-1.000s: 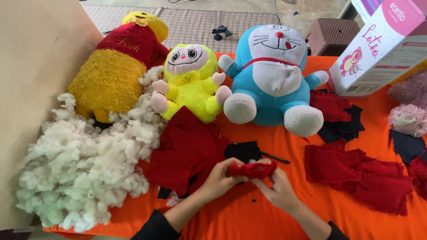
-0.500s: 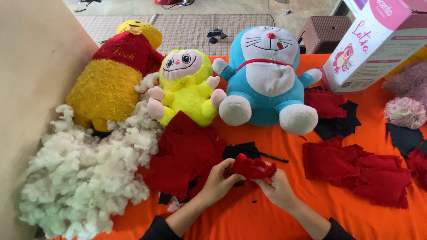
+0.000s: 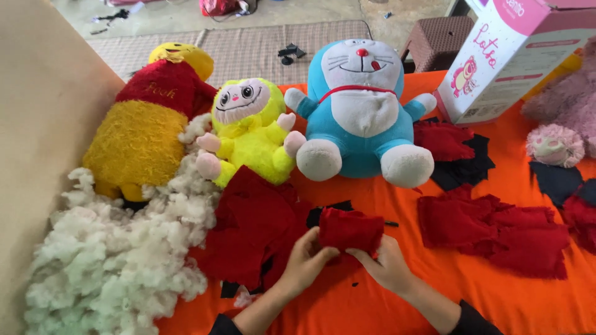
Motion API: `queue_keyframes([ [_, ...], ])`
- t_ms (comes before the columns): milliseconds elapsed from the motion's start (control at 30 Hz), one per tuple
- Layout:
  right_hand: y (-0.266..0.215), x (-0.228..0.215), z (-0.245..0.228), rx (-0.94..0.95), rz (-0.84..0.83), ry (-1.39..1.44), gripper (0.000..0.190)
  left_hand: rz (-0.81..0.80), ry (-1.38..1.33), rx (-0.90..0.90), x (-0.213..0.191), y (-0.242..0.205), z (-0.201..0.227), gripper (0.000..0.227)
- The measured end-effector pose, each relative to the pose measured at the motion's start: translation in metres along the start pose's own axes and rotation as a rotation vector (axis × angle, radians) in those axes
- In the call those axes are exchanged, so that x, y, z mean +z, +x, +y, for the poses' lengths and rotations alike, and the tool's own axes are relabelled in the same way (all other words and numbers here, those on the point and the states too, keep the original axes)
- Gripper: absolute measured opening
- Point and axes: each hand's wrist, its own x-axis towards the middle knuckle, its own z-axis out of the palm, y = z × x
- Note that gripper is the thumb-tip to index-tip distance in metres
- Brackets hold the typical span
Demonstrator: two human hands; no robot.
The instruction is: Using a small tool to push white fiberfill stuffing into red fabric pouches as part of a toy-making process.
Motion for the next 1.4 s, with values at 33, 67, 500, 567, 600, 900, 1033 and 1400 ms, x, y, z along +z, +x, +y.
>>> queue_keyframes([
  [33,0.001,-0.001,-0.004,0.009,0.000,-0.002,0.016,-0.004,-0.005,-0.007,-0.003,0.002,-0.004,0.012],
  [67,0.004,-0.001,-0.008,-0.005,-0.028,0.019,0.027,-0.017,0.014,0.074,-0.007,0.004,-0.006,0.018],
  [500,0.008,0.011,-0.009,-0.088,0.050,0.292,0.030,0.011,0.022,0.020,-0.009,0.002,-0.002,0.042],
  [567,0.007,0.012,-0.008,-0.069,0.061,0.263,0.029,0.056,0.022,0.051,-0.009,0.005,-0.003,0.030],
  [600,0.007,0.012,-0.007,-0.059,0.075,0.235,0.028,0.101,0.027,0.090,-0.010,0.006,-0.003,0.018],
  [900,0.007,0.007,0.003,0.057,-0.053,0.320,0.021,0.174,0.005,0.082,-0.001,0.006,0.020,0.013],
  [1033,0.014,0.003,-0.015,0.075,0.003,0.220,0.013,0.116,0.006,0.023,-0.001,0.006,0.020,0.021],
  [1400,0.012,0.001,-0.007,0.122,0.020,0.354,0.008,0.046,0.081,0.005,0.002,0.002,0.027,0.033],
])
